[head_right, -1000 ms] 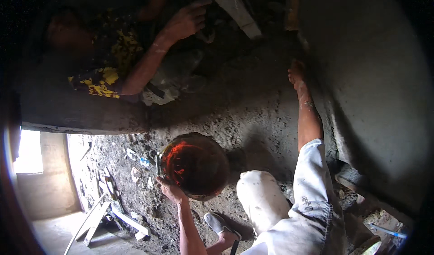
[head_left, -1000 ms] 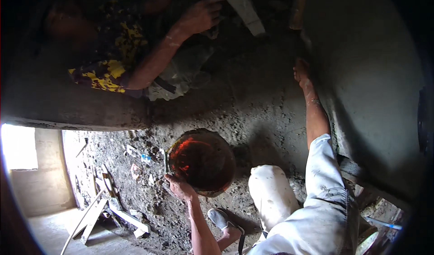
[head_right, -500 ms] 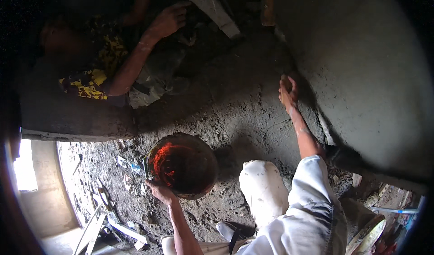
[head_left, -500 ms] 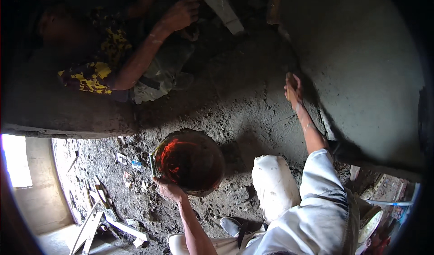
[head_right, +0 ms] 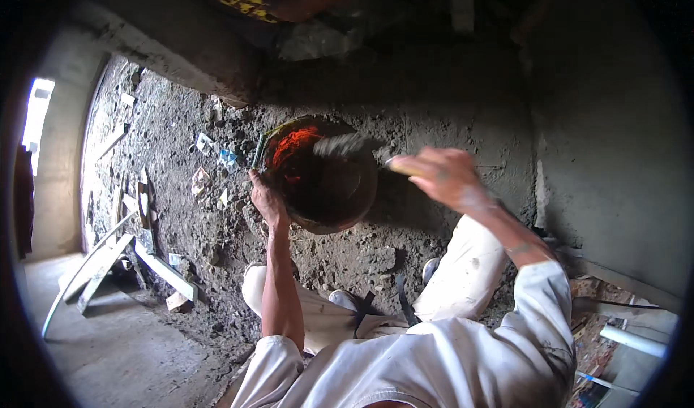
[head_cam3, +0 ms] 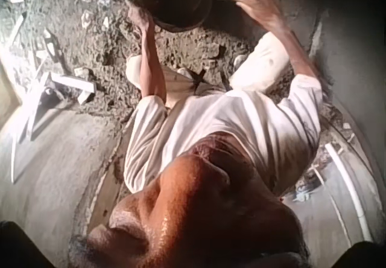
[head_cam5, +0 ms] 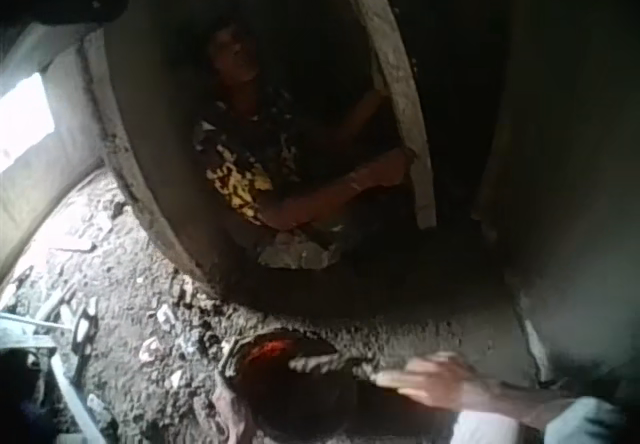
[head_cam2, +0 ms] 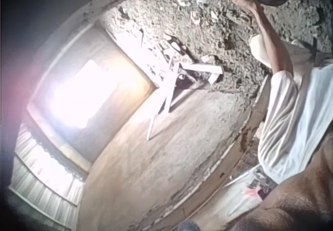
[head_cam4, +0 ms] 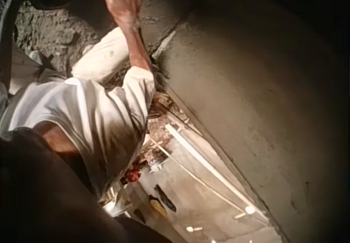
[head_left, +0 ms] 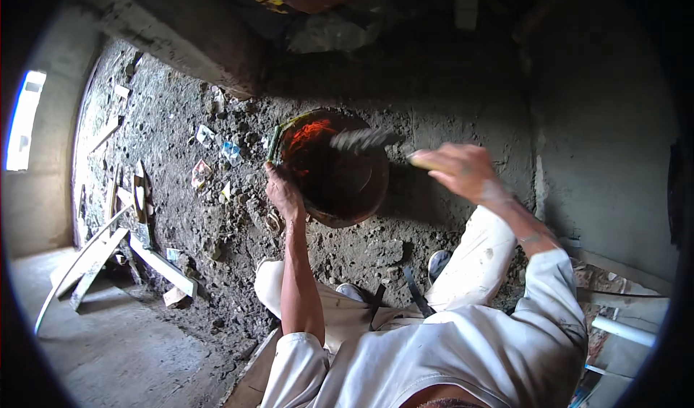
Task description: The person applies mortar onto a wall with a trowel, mixes mortar in buckets using the trowel and by hand, and washes their hands in a bucket of water.
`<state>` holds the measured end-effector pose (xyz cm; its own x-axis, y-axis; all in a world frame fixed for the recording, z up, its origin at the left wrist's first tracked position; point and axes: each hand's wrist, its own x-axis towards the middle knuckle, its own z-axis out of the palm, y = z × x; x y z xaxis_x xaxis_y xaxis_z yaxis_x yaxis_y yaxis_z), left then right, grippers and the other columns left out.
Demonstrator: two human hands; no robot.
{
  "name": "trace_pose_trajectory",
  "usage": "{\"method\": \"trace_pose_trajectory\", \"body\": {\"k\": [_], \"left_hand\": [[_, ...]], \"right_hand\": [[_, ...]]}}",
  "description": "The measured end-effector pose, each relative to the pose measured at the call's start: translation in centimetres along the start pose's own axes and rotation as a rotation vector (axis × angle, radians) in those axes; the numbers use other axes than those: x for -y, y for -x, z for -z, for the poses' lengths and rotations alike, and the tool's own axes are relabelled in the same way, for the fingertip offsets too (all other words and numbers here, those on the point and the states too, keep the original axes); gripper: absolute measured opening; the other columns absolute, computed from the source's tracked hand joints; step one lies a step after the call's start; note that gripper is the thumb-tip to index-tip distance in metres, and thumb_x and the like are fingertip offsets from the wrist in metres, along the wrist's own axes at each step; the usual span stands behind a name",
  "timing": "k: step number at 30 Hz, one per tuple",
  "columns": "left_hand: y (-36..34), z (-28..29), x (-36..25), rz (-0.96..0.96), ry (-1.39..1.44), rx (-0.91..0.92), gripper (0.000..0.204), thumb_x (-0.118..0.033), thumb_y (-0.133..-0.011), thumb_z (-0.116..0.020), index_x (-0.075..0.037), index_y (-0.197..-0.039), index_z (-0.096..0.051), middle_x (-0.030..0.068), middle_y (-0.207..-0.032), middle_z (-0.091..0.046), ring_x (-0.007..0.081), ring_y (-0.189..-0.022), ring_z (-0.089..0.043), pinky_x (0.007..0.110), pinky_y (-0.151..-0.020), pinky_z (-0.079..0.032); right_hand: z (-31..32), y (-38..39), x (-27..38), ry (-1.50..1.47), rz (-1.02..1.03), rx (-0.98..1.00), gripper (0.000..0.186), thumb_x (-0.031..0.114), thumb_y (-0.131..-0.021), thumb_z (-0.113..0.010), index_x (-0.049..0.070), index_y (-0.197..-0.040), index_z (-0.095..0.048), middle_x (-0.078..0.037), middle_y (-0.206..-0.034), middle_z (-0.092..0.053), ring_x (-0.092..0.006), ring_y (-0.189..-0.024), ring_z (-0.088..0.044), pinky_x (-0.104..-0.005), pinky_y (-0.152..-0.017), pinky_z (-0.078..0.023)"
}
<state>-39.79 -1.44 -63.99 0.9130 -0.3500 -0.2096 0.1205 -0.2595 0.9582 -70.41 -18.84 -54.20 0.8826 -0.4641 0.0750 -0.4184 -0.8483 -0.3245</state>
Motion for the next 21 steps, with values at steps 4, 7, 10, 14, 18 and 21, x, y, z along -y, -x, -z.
{"method": "trace_pose_trajectory", "body": {"k": [4,7,10,14,18,21], "left_hand": [[1.5,-0.3,0.3,-0.088,-0.087,0.043,0.062,-0.048,-0.099,-0.032,0.000,-0.086,-0.069,0.0048,-0.067,-0.062,0.0145,-0.061,-0.052,0.030,-0.057,-0.040],[2.5,-0.9,1.4,-0.320,-0.048,0.067,0.054,-0.044,-0.098,-0.040,0.000,-0.088,-0.069,0.0007,-0.068,-0.060,0.0092,-0.062,-0.047,0.025,-0.057,-0.037],[2.9,0.5,0.6,-0.204,0.015,0.129,0.052,-0.043,-0.097,-0.043,0.003,-0.091,-0.067,-0.0010,-0.066,-0.054,0.0084,-0.061,-0.042,0.026,-0.056,-0.036],[3.7,1.2,0.5,-0.268,-0.022,0.108,0.055,-0.043,-0.098,-0.040,0.002,-0.077,-0.063,-0.0026,-0.059,-0.047,0.0062,-0.057,-0.036,0.026,-0.051,-0.030],[4.1,2.0,-0.2,-0.134,0.008,0.107,0.059,-0.046,-0.098,-0.037,0.001,-0.070,-0.061,-0.0036,-0.057,-0.044,0.0072,-0.054,-0.034,0.027,-0.050,-0.028],[3.6,4.2,1.8,-0.207,-0.066,0.023,0.062,-0.047,-0.098,-0.035,0.000,-0.063,-0.056,-0.0044,-0.054,-0.039,0.0084,-0.052,-0.031,0.028,-0.049,-0.026]], "right_hand": [[-7.1,-4.7,4.8,0.472,0.298,-0.011,0.033,0.014,-0.086,-0.048,0.023,-0.117,-0.056,-0.003,-0.086,-0.049,-0.0190,-0.079,-0.044,-0.0355,-0.069,-0.032],[-10.9,-8.8,7.6,0.611,0.174,0.105,0.026,0.017,-0.084,-0.049,0.016,-0.109,-0.057,-0.004,-0.083,-0.051,-0.0194,-0.078,-0.048,-0.0369,-0.068,-0.032],[-13.8,-6.2,5.9,0.505,0.159,0.174,0.024,0.018,-0.084,-0.049,0.013,-0.106,-0.057,-0.007,-0.084,-0.054,-0.0215,-0.080,-0.052,-0.0392,-0.068,-0.034],[-15.1,-2.1,6.0,0.081,-0.136,0.463,0.043,0.020,-0.080,-0.056,0.008,-0.122,-0.051,-0.015,-0.091,-0.059,-0.0314,-0.089,-0.060,-0.0524,-0.070,-0.044],[-19.9,1.0,7.9,-0.893,-0.594,0.582,0.045,0.022,-0.083,-0.058,0.004,-0.123,-0.048,-0.011,-0.070,-0.059,-0.0177,-0.051,-0.060,-0.0314,-0.041,-0.050],[-16.6,-2.1,13.9,-1.107,-0.819,0.684,0.038,0.025,-0.087,-0.058,0.004,-0.116,-0.049,-0.007,-0.067,-0.056,-0.0109,-0.048,-0.055,-0.0241,-0.038,-0.047]]}}
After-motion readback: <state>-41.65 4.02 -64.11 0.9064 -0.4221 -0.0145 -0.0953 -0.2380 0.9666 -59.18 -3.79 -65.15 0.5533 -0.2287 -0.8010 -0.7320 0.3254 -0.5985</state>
